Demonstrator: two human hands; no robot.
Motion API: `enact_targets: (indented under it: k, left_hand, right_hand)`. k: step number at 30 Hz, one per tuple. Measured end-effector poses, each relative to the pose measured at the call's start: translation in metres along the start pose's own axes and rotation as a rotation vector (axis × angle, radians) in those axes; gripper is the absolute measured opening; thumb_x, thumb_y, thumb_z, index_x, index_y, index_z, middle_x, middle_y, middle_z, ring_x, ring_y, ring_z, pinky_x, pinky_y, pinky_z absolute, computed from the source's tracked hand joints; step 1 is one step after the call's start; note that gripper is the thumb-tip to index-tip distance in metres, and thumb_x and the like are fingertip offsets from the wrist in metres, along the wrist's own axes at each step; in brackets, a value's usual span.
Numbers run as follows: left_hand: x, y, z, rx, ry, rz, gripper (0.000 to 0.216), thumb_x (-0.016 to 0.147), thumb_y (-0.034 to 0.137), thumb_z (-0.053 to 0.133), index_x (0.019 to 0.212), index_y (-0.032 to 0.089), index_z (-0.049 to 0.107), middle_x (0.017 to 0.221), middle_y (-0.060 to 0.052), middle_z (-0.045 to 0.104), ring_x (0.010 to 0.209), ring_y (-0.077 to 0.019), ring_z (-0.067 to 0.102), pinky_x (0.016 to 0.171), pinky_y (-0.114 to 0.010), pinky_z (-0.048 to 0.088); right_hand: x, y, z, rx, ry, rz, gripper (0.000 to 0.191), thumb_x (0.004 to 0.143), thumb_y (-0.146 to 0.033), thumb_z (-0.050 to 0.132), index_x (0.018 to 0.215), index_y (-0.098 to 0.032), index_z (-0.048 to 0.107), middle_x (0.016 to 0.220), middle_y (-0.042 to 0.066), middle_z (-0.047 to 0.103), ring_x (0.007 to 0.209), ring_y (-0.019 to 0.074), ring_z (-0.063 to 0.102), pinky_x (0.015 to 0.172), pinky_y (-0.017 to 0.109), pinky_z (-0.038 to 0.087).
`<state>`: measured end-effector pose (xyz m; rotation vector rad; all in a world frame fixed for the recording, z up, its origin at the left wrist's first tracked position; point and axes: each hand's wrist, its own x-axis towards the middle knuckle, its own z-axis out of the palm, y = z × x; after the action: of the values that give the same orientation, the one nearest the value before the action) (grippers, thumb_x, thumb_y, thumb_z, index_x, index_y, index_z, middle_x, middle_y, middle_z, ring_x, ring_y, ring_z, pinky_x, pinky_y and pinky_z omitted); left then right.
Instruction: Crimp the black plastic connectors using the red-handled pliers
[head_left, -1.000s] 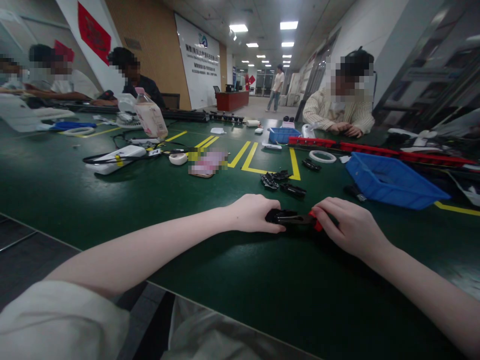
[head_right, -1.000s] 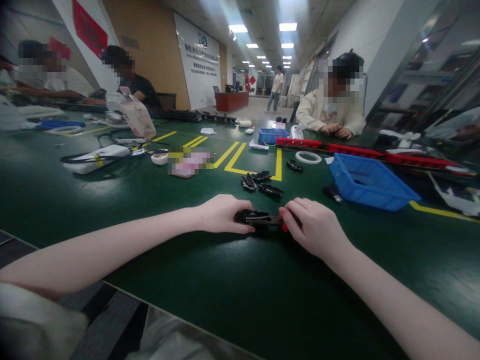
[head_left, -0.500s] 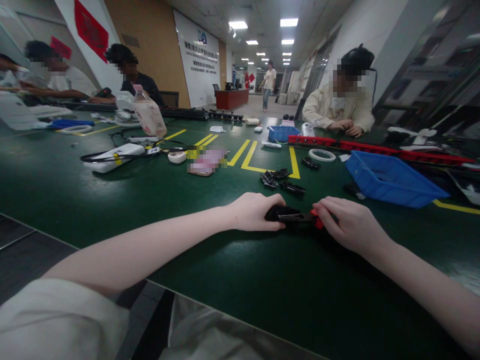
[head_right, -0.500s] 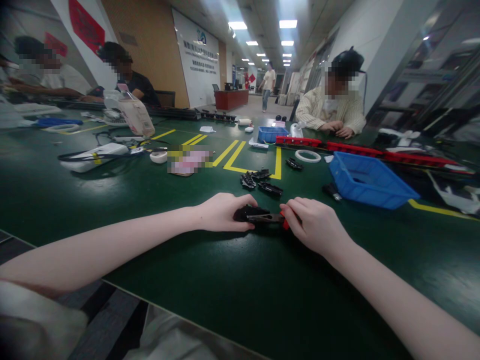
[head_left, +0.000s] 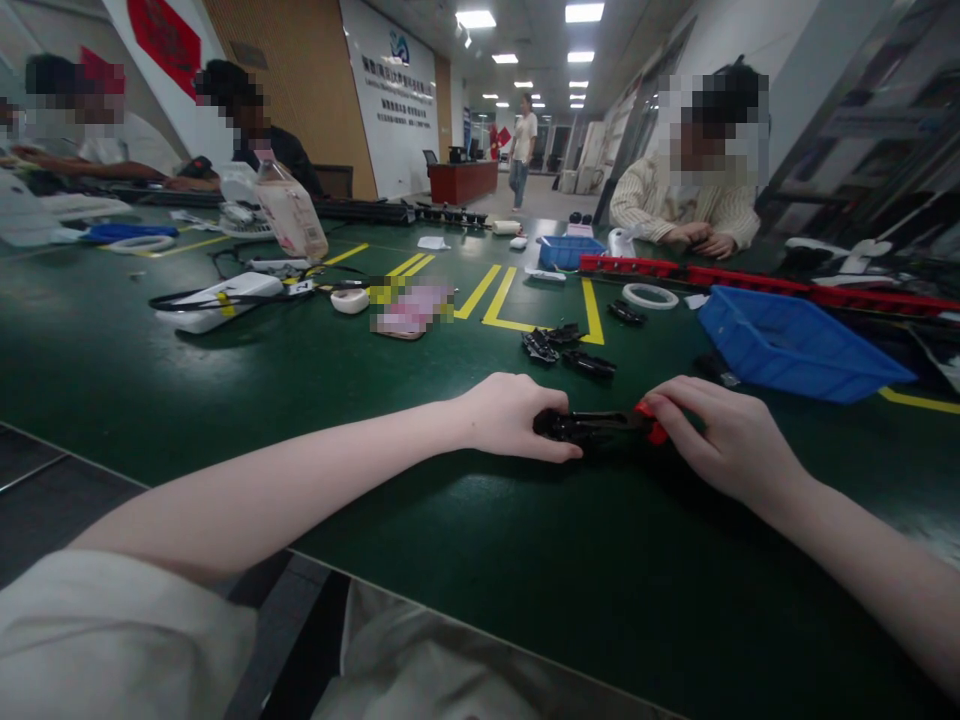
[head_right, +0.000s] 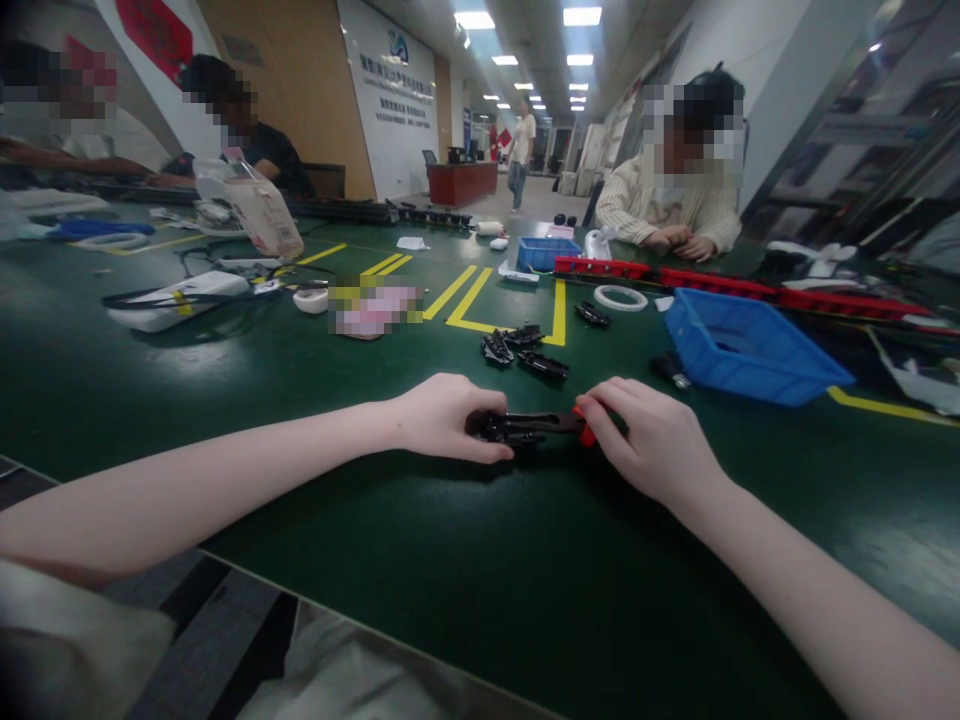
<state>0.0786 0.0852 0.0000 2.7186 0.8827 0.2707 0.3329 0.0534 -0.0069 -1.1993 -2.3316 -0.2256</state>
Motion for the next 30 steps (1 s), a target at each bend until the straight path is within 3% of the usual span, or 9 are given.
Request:
enact_targets:
  k: [12,30]
  left_hand:
    - [0.001,-0.001,0.005,0.102,0.035,0.042,0.037,0.080,0.056,0.059,0.084,0.019,0.059,0.061,0.003,0.058,0.054,-0.0129,0.053,0.048,-0.021,0.031]
    - [0.003,-0.001,0.004,0.166,0.011,0.049,0.041,0.083,0.059,0.053,0.080,0.019,0.058,0.058,0.002,0.056,0.050,-0.0136,0.052,0.046,-0.022,0.028]
  right_hand:
    - [0.001,-0.011,0.004,0.054,-0.103,-0.013,0.034,0.096,-0.035,0.038,0.079,-0.017,0.061,0.076,0.007,0.062,0.066,0.0172,0.056,0.057,0.031,0.044]
    - [0.006,-0.012,0.003,0.011,-0.091,-0.064,0.037,0.096,-0.034,0.036,0.071,-0.018,0.058,0.069,0.006,0.062,0.059,0.0161,0.056,0.053,0.029,0.042]
